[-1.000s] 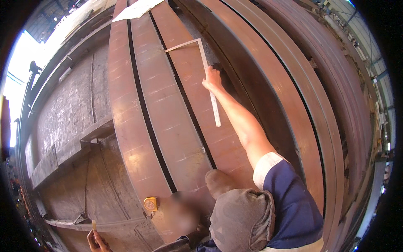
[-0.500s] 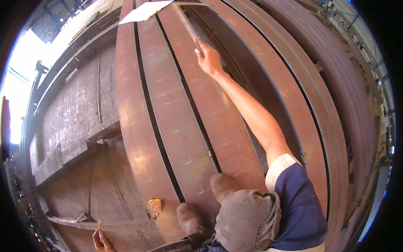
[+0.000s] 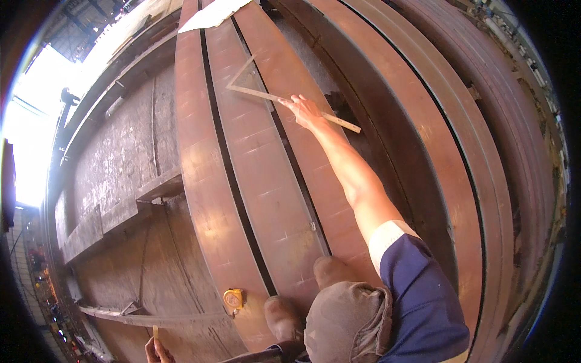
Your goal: The person measures and marks large curved metal sheets using a tape measure, a set square, and a white marker. They repeatedly position the tools, take measurements, and mark lines on the metal surface.
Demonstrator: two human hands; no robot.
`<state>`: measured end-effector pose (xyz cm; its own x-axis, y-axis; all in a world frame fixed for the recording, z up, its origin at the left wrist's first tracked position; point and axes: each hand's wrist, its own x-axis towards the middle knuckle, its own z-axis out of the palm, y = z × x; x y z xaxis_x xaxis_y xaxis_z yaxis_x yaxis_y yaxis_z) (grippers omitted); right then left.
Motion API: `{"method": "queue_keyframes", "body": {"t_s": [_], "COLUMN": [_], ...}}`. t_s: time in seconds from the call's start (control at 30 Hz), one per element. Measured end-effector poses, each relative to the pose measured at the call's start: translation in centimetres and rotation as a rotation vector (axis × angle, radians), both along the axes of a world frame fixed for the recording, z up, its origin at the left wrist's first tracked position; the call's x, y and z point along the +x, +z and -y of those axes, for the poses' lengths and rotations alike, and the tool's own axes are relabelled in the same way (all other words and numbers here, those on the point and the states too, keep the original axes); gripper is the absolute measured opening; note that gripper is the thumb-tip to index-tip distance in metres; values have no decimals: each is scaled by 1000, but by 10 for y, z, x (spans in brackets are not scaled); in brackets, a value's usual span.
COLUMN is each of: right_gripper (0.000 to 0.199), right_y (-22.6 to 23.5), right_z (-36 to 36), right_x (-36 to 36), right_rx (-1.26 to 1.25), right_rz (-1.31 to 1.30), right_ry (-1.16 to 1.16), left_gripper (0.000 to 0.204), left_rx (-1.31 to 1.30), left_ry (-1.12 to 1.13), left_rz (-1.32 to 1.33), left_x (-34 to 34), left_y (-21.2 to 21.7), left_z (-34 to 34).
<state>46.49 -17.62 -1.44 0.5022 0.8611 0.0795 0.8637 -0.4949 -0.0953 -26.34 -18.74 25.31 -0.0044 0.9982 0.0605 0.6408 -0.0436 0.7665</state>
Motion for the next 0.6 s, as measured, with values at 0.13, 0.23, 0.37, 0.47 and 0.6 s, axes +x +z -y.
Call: {"method": "queue_keyframes", "body": {"t_s": [0.13, 0.23, 0.37, 0.47, 0.6], "right_gripper": [79, 62, 29, 26, 35], "right_y": [-14, -9, 31, 65, 110], "right_z": [3, 0, -15, 16, 80], "right_x": [2, -9, -87, -212, -342], "right_rx": [68, 247, 522, 695, 474], "right_rz": [-27, -1, -226, -989, -1549], "right_ry": [-28, -6, -79, 224, 377], "left_gripper": [19, 23, 19, 16, 19], "left_rx": [-74, -183, -281, -331, -547], "left_ry": [39, -58, -196, -341, -552], "left_rz": [35, 90, 275, 458, 583], "left_x": [9, 23, 72, 129, 188], "left_y": [-15, -32, -61, -85, -105], "left_z": [-10, -25, -27, -18, 1]}}
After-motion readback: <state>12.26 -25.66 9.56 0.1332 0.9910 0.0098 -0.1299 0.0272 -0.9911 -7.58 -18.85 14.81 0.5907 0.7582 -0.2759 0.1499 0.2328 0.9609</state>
